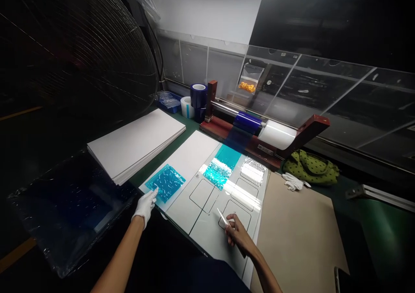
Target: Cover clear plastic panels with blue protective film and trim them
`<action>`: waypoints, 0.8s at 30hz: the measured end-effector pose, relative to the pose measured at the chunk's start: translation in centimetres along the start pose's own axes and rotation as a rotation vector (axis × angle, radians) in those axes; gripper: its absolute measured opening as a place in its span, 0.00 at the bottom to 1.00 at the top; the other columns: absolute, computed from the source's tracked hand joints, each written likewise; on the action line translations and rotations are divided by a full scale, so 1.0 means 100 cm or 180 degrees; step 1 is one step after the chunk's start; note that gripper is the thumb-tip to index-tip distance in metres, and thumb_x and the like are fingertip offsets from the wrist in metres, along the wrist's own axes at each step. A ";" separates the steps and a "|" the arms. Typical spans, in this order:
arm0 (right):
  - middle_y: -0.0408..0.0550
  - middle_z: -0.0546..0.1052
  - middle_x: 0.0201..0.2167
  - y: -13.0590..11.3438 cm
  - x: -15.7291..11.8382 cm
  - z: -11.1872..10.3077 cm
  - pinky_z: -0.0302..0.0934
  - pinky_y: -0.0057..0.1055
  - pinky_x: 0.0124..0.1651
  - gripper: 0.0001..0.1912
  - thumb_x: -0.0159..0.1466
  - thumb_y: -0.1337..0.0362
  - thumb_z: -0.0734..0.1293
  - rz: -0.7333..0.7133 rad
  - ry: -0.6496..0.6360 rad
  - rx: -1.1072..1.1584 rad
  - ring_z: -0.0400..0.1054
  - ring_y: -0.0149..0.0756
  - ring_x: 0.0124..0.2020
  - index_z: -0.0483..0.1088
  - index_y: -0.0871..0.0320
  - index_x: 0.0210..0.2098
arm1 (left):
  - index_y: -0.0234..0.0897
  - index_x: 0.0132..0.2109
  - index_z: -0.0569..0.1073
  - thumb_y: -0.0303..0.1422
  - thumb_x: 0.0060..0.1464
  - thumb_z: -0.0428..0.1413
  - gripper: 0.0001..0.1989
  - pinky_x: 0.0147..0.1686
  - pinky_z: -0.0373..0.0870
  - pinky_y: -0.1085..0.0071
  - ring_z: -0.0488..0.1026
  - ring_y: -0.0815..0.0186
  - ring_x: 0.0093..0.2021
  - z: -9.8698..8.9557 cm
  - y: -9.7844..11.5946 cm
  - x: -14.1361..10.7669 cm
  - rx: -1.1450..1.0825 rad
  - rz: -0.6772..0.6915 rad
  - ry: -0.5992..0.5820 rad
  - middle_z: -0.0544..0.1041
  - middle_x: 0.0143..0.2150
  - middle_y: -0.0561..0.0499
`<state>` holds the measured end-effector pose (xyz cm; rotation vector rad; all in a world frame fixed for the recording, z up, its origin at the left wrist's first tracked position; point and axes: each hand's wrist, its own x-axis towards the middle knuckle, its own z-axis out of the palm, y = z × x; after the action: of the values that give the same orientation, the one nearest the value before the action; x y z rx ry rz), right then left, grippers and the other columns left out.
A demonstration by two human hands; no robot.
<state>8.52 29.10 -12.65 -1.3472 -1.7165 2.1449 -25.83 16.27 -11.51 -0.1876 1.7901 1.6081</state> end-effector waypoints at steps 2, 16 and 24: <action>0.32 0.66 0.23 0.000 0.001 0.003 0.51 0.22 0.16 0.22 0.54 0.48 0.61 -0.0018 -0.0007 0.0007 0.61 0.25 0.14 0.49 0.52 0.39 | 0.31 0.36 0.69 0.33 0.57 0.55 0.08 0.14 0.54 0.82 0.56 0.80 0.18 -0.001 0.003 0.010 0.0075 -0.0018 -0.0005 0.64 0.24 0.60; 0.33 0.64 0.23 -0.006 -0.004 -0.005 0.51 0.22 0.18 0.21 0.56 0.48 0.63 -0.0003 0.0133 0.0105 0.61 0.26 0.17 0.52 0.52 0.40 | 0.32 0.39 0.71 0.40 0.57 0.54 0.14 0.22 0.65 0.76 0.64 0.76 0.21 0.002 -0.003 0.031 0.0923 -0.0149 0.0051 0.70 0.27 0.56; 0.39 0.68 0.25 0.008 -0.008 -0.031 0.55 0.27 0.27 0.18 0.58 0.47 0.61 -0.0221 0.0509 0.0106 0.63 0.31 0.26 0.59 0.54 0.38 | 0.34 0.46 0.74 0.46 0.40 0.62 0.28 0.52 0.62 0.61 0.68 0.50 0.54 -0.019 0.013 -0.011 0.1689 0.0458 0.0395 0.75 0.50 0.41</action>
<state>11.40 30.72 -12.78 -1.3875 -1.6351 1.9625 -26.51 14.41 -9.86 0.0931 2.3009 1.1761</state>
